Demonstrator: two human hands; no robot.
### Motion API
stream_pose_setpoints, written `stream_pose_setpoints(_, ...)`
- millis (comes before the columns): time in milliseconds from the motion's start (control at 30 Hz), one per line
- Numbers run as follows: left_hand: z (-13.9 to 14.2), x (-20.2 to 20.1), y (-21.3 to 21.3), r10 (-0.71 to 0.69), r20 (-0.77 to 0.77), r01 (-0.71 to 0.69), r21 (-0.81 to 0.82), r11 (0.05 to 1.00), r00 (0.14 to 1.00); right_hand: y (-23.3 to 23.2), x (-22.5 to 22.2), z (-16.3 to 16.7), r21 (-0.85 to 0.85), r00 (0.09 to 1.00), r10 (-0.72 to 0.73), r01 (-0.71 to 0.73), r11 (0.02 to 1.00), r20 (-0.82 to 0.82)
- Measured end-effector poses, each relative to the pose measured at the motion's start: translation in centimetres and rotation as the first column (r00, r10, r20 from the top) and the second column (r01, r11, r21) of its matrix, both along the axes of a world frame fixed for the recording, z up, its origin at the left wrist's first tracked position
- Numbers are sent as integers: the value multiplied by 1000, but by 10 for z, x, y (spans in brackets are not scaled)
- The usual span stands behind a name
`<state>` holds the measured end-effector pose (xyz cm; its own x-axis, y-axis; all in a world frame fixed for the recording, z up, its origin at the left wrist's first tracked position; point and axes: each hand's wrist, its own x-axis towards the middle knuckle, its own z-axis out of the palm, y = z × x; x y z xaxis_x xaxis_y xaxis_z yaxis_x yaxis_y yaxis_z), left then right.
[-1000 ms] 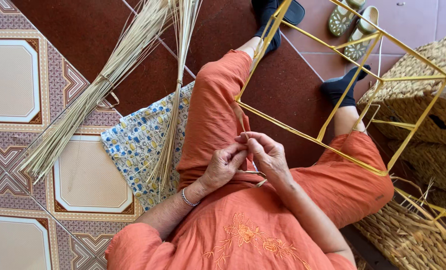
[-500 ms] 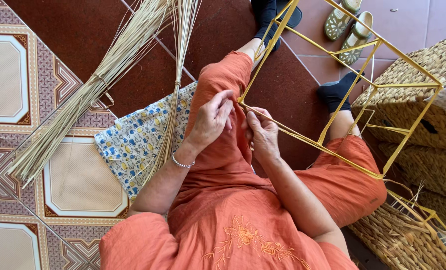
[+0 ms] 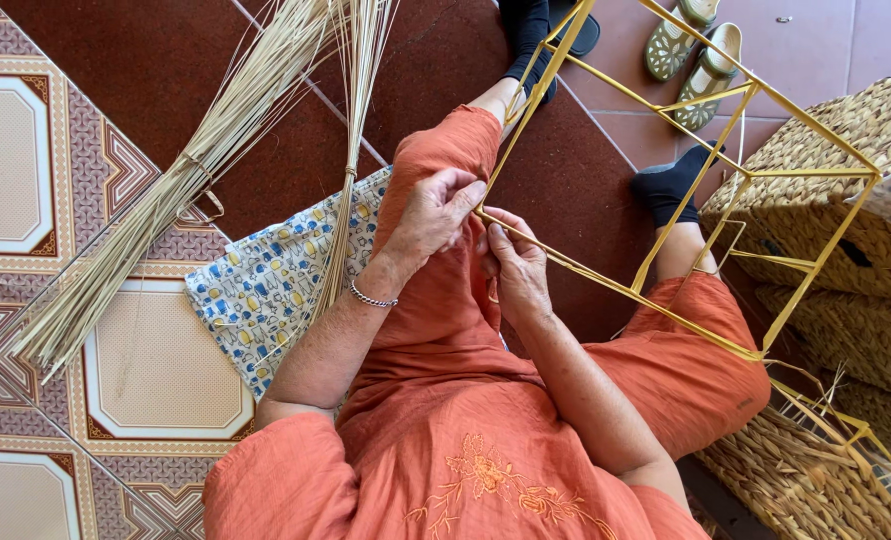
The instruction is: The person sits on the floor and weaves thin bamboo strips into a yellow metal basket frame. They repeatedly pick up strips, thread them through the frame, and pull them tight to build the basket wall.
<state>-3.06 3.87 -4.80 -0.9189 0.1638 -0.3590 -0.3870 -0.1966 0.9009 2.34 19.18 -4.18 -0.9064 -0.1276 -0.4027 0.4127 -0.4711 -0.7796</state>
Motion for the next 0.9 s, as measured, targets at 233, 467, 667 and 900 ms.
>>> stream_pose_setpoints(233, 6, 29, -4, 113, -471, -214, -165, 963, 875, 7, 15, -5, 33, 998, 52, -53, 998, 25)
stream_pose_setpoints(467, 12, 39, -25, -397, -801, -326, -560, 762, 447, 7, 37, 30, 599, 844, 420, -155, 786, -333)
stream_pose_setpoints(667, 16, 34, -34, -535, -722, -268, -674, 689, 439, 30, 11, 84, 823, 569, 598, 330, 463, -564)
stream_pose_setpoints(900, 21, 36, -32, -474, -750, -281, -630, 724, 461, 53, -63, 93, 869, 720, 609, 485, -98, -333)
